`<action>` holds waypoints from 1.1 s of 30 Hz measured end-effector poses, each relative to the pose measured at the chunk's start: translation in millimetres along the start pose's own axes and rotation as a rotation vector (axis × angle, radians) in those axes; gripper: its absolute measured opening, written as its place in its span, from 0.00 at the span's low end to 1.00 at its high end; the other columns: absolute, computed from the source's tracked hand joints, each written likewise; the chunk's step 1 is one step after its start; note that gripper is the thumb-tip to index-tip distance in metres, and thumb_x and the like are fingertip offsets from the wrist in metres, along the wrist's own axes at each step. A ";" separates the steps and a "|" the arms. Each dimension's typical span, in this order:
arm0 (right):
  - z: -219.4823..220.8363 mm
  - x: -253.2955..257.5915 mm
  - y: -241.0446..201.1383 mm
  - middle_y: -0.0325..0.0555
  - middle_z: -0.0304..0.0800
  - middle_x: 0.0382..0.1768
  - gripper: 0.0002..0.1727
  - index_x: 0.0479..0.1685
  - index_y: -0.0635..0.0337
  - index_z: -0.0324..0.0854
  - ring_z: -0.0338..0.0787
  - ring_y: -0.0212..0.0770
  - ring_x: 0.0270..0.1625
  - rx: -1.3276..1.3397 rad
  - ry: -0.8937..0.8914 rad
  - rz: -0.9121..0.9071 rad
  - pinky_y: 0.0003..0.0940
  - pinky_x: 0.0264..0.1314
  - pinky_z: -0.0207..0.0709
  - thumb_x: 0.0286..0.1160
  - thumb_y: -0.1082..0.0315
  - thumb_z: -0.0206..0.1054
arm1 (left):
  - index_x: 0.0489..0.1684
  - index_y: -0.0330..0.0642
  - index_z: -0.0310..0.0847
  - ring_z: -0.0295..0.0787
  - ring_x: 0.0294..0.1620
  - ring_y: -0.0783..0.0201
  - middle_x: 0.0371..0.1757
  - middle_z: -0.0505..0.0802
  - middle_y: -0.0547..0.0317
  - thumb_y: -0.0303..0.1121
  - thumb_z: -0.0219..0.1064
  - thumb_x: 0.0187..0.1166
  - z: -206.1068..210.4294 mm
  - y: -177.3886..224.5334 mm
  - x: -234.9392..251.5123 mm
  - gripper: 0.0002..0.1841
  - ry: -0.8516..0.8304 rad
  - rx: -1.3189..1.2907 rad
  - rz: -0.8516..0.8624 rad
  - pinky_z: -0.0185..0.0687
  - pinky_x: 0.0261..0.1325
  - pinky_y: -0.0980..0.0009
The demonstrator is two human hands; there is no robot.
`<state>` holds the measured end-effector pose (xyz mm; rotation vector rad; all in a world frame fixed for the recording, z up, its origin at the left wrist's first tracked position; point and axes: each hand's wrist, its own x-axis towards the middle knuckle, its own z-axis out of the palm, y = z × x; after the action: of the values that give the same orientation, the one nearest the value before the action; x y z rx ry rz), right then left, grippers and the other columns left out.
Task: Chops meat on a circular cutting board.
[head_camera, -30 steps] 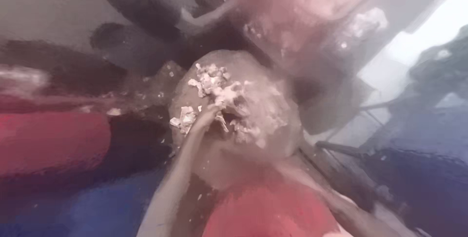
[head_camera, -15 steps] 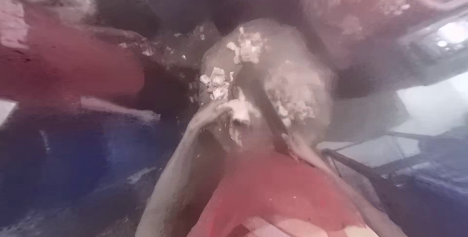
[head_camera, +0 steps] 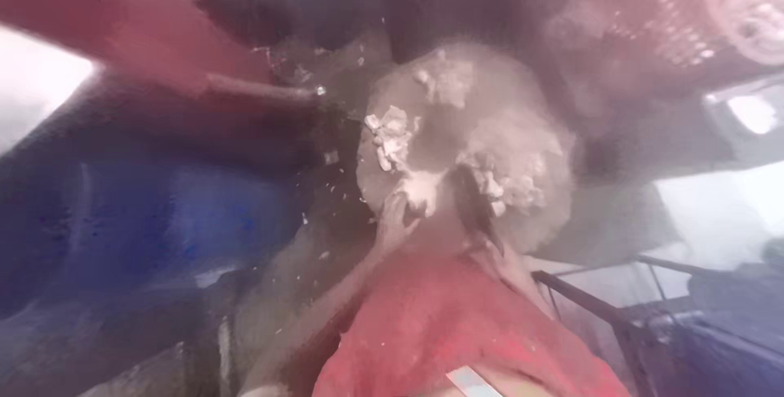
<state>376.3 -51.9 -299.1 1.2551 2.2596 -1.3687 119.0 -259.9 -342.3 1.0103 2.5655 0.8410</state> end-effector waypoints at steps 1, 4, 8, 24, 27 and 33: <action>-2.3 -1.3 -2.5 0.60 0.91 0.54 0.31 0.77 0.61 0.74 0.92 0.53 0.56 -0.014 -0.014 0.012 0.58 0.66 0.82 0.91 0.46 0.53 | 0.74 0.37 0.80 0.70 0.85 0.48 0.79 0.82 0.45 0.55 0.71 0.75 8.1 3.4 10.3 0.35 0.049 0.048 0.062 0.58 0.91 0.50; -8.2 0.9 -2.1 0.59 0.91 0.46 0.32 0.69 0.64 0.78 0.92 0.54 0.48 -0.068 -0.038 0.063 0.60 0.58 0.83 0.90 0.42 0.52 | 0.69 0.42 0.85 0.75 0.82 0.51 0.77 0.84 0.50 0.49 0.64 0.83 -6.3 18.7 46.7 0.25 -0.071 0.116 0.109 0.65 0.87 0.51; -12.0 6.7 6.0 0.57 0.90 0.41 0.32 0.66 0.66 0.78 0.91 0.51 0.41 -0.060 -0.037 0.112 0.56 0.51 0.86 0.89 0.42 0.54 | 0.69 0.39 0.82 0.79 0.77 0.47 0.75 0.83 0.44 0.43 0.64 0.85 -17.1 2.9 86.1 0.22 -0.264 0.091 0.181 0.73 0.80 0.48; -5.6 2.5 -3.8 0.55 0.88 0.35 0.31 0.64 0.65 0.79 0.89 0.50 0.34 -0.045 0.005 0.123 0.56 0.43 0.85 0.89 0.42 0.54 | 0.77 0.44 0.78 0.63 0.86 0.32 0.83 0.74 0.36 0.48 0.70 0.79 -179.3 -205.2 -31.3 0.30 0.059 0.505 -0.557 0.63 0.78 0.28; -6.6 4.8 0.0 0.55 0.89 0.37 0.32 0.64 0.64 0.79 0.90 0.50 0.35 -0.047 -0.006 0.107 0.56 0.44 0.86 0.89 0.41 0.54 | 0.76 0.45 0.80 0.70 0.86 0.49 0.82 0.80 0.49 0.44 0.65 0.84 -122.2 -114.9 -8.3 0.24 0.074 0.250 -0.193 0.64 0.87 0.49; -9.8 4.5 -6.4 0.57 0.92 0.48 0.32 0.66 0.62 0.81 0.93 0.52 0.51 -0.088 -0.015 0.110 0.58 0.60 0.85 0.89 0.41 0.53 | 0.76 0.48 0.81 0.77 0.80 0.56 0.77 0.85 0.55 0.36 0.61 0.85 -71.1 34.3 102.5 0.21 -0.215 -0.074 0.241 0.71 0.84 0.52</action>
<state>371.0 -42.8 -292.3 1.3135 2.1808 -1.2225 32.7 -199.0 -267.5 1.3277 2.2479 0.8283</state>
